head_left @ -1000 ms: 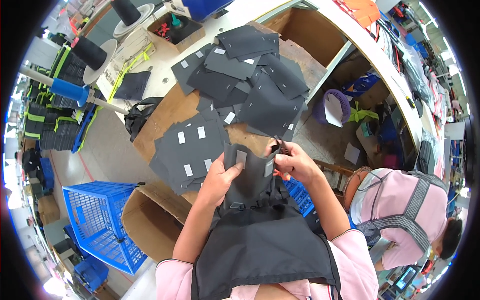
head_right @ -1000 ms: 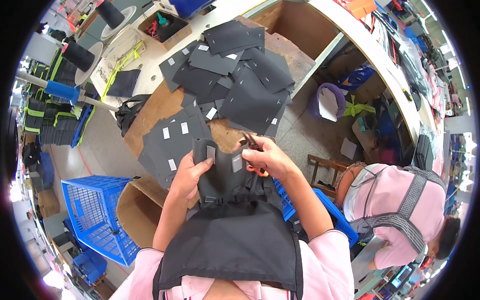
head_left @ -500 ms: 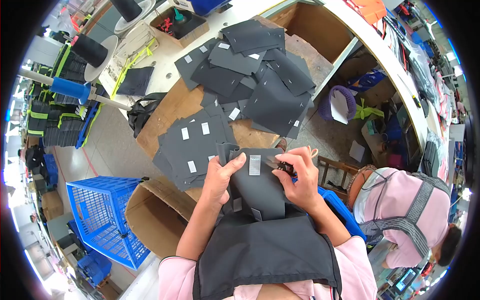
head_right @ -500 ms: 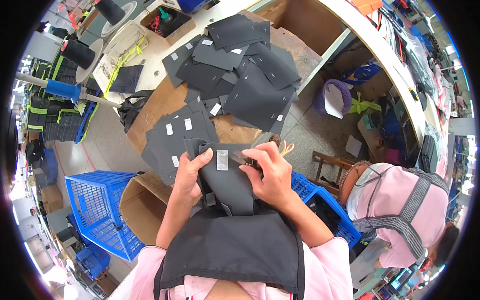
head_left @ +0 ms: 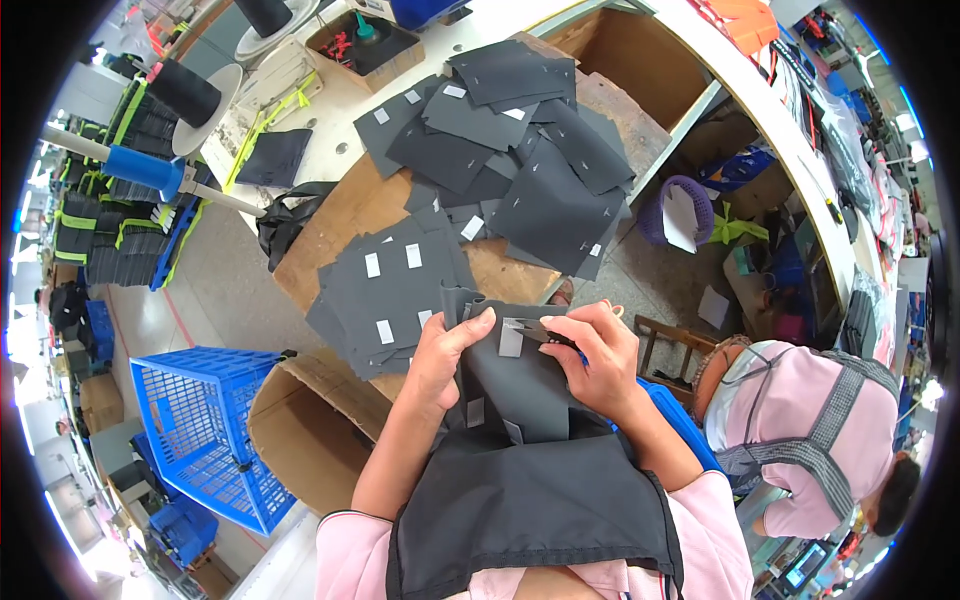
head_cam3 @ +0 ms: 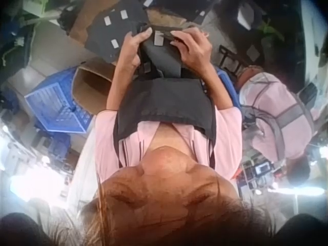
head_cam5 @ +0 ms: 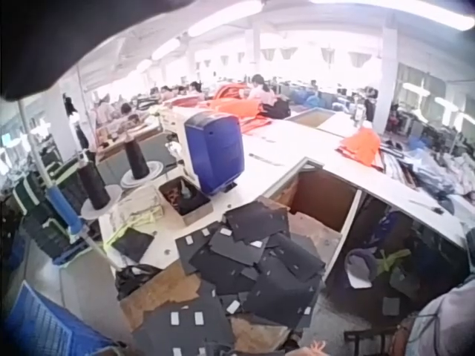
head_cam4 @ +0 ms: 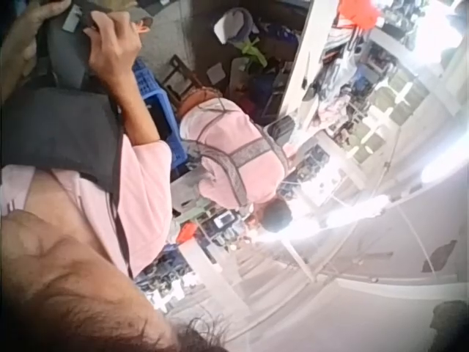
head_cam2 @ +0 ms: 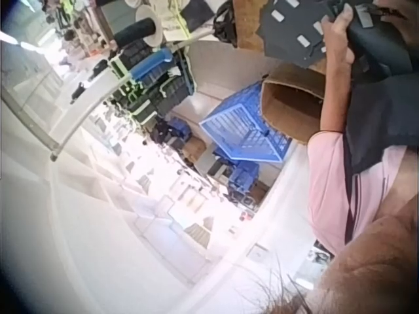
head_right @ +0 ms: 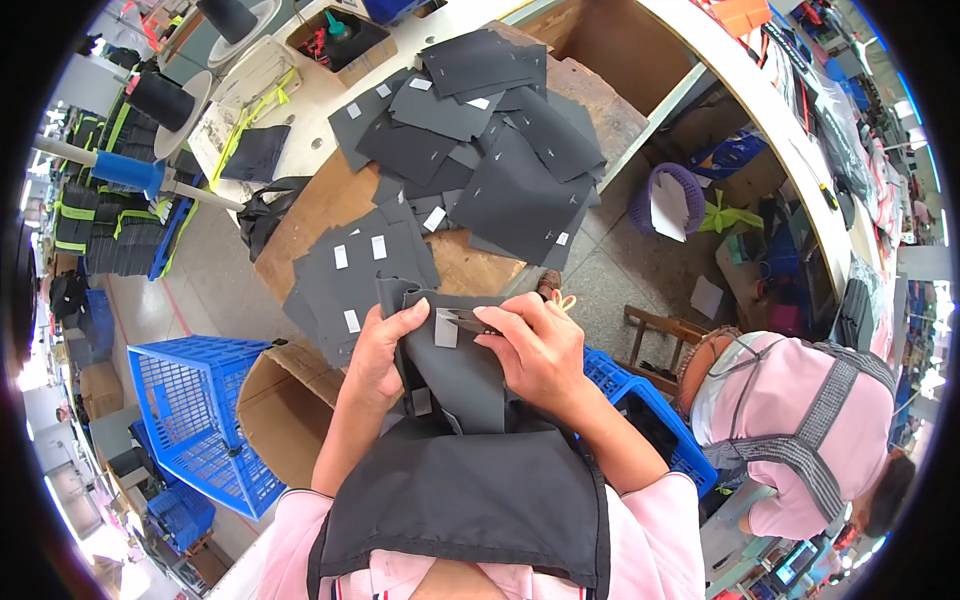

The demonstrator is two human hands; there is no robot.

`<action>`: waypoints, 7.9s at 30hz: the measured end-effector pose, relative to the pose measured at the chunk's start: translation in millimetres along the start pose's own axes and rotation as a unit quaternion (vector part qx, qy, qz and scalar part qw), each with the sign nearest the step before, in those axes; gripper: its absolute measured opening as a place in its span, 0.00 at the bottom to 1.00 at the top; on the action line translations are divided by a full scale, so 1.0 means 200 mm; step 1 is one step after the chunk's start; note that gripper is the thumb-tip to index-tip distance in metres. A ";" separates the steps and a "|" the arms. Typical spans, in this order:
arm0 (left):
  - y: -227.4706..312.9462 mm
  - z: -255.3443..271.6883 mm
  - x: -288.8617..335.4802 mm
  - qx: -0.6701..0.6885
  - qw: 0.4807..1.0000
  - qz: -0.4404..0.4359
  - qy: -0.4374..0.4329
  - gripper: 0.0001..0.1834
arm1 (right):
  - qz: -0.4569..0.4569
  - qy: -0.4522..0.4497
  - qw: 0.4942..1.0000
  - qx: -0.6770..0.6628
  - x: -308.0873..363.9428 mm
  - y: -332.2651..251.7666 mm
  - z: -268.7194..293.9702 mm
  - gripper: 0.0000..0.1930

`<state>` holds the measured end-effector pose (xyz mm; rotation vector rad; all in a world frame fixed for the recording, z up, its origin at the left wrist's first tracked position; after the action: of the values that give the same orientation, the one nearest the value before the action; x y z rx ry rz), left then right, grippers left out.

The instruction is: Trimming small black fabric pieces with scissors at a manufacturing station.

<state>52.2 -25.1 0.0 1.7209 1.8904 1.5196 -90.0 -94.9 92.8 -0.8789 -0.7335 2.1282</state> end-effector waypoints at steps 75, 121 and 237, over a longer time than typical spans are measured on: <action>0.41 -0.10 -0.10 -0.094 0.962 -0.221 -0.129 0.22 | -0.340 -0.149 0.868 -0.332 -0.30 0.35 0.00 0.10; 0.15 -0.04 0.04 -0.195 0.965 -0.173 -0.038 0.08 | -0.308 -0.174 0.908 -0.224 -0.09 0.35 -0.08 0.10; 0.13 0.09 0.01 -0.015 0.965 -0.218 0.148 0.15 | -0.361 -0.026 0.876 -0.319 0.22 0.37 -0.06 0.21</action>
<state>81.3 -17.3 12.0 1.0057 2.1834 1.6727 -133.0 -101.1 16.2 -0.6966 -1.5609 1.2424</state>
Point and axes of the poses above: each hand's wrist, its own x-axis away from the middle knuckle, its own z-axis out of the back of the hand, y = z × x, the point moved 8 cm from there along -x, towards the middle knuckle, and after that the axes turned 12 degrees about -z, right-handed, at the moved point
